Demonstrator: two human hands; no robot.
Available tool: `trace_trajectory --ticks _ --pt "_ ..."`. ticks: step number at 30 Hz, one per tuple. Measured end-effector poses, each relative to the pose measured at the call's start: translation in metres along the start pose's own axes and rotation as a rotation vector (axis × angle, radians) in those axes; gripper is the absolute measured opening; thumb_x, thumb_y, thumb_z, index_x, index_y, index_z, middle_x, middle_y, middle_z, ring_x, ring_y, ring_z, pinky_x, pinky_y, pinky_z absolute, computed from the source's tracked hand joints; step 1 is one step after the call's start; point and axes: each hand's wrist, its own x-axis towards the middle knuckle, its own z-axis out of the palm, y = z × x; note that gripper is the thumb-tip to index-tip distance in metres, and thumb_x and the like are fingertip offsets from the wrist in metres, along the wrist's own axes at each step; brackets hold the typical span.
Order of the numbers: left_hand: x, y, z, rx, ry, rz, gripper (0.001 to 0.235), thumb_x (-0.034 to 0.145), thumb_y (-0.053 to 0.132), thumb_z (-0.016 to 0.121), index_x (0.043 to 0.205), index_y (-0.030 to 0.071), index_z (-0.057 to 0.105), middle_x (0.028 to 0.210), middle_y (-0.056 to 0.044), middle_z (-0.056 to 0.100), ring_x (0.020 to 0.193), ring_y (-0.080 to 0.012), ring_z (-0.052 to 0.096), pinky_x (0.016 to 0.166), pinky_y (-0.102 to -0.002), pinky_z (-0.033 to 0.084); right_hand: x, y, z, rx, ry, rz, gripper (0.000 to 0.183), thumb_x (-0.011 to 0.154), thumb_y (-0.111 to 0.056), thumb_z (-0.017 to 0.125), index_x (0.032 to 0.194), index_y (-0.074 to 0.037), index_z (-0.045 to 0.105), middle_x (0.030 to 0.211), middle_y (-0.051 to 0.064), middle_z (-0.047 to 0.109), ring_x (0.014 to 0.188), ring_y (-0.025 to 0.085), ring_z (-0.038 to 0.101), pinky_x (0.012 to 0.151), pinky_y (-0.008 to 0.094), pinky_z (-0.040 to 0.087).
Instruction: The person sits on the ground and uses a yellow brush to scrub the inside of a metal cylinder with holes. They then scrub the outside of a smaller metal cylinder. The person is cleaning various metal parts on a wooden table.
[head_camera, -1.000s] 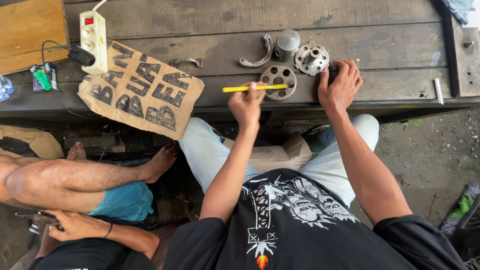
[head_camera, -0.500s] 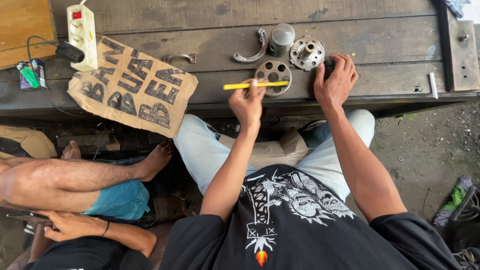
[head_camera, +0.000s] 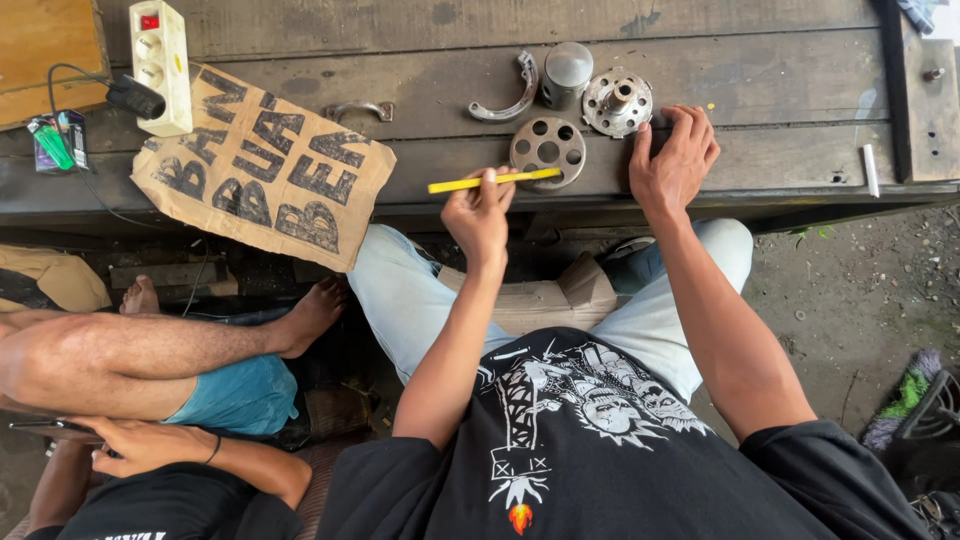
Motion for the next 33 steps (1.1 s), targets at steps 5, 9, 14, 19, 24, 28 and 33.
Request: trace_trajectory --ticks 5,9,14,19,24,28,33 --pt "-0.019 -0.003 0.018 0.005 -0.093 0.022 0.014 0.1 0.003 0.063 0.105 -0.01 0.066 0.103 -0.032 0.073 0.096 -0.0424 0.074 0.088 -0.054 0.064 -0.001 -0.004 -0.004 -0.001 -0.023 0.024 0.027 0.099 -0.028 0.069 0.117 -0.01 0.06 0.123 0.007 0.057 0.124 0.031 0.051 0.1 0.047 0.035" --pt "0.007 -0.003 -0.011 -0.041 -0.003 0.047 0.015 0.101 -0.001 0.061 0.106 -0.014 0.063 0.106 -0.039 0.069 0.098 -0.049 0.071 0.087 -0.057 0.063 0.003 -0.001 -0.001 -0.063 0.001 0.013 0.031 0.096 -0.028 0.072 0.119 -0.013 0.06 0.12 0.007 0.058 0.125 0.031 0.054 0.1 0.046 0.037" --pt "-0.006 0.006 0.011 0.007 0.004 -0.015 0.014 0.1 0.0 0.062 0.105 -0.013 0.065 0.106 -0.037 0.071 0.095 -0.0473 0.073 0.084 -0.056 0.064 0.002 -0.004 0.002 -0.083 0.041 0.05 0.033 0.094 -0.033 0.072 0.118 -0.015 0.061 0.123 0.005 0.059 0.129 0.027 0.054 0.103 0.043 0.037" --pt "0.008 0.003 -0.005 -0.002 0.041 0.021 0.014 0.1 -0.001 0.062 0.107 -0.014 0.063 0.106 -0.038 0.07 0.095 -0.049 0.072 0.086 -0.058 0.064 0.0 -0.007 0.001 -0.066 0.04 0.075 0.033 0.094 -0.035 0.071 0.118 -0.014 0.062 0.123 0.003 0.06 0.129 0.027 0.056 0.103 0.042 0.037" --pt "-0.01 0.009 0.017 0.092 -0.017 -0.01 0.01 0.099 -0.001 0.063 0.105 -0.009 0.066 0.106 -0.032 0.074 0.095 -0.0436 0.075 0.084 -0.054 0.065 -0.002 -0.003 0.003 -0.073 0.02 0.086 0.033 0.094 -0.037 0.071 0.118 -0.016 0.062 0.124 0.003 0.061 0.13 0.026 0.055 0.104 0.042 0.037" --pt "0.008 0.013 0.0 0.059 0.029 0.022 0.016 0.101 0.002 0.062 0.109 -0.013 0.063 0.107 -0.037 0.071 0.097 -0.0473 0.072 0.087 -0.056 0.063 -0.001 -0.003 0.004 -0.066 0.031 0.085 0.033 0.095 -0.037 0.07 0.119 -0.016 0.062 0.124 0.002 0.06 0.13 0.026 0.056 0.104 0.041 0.037" --pt "0.014 0.0 0.001 0.053 0.044 0.017 0.017 0.101 0.004 0.064 0.11 -0.011 0.064 0.109 -0.034 0.071 0.097 -0.0453 0.072 0.086 -0.056 0.062 -0.001 -0.004 0.004 -0.073 0.039 0.079 0.033 0.095 -0.038 0.07 0.119 -0.016 0.062 0.123 0.002 0.061 0.13 0.026 0.056 0.104 0.042 0.037"
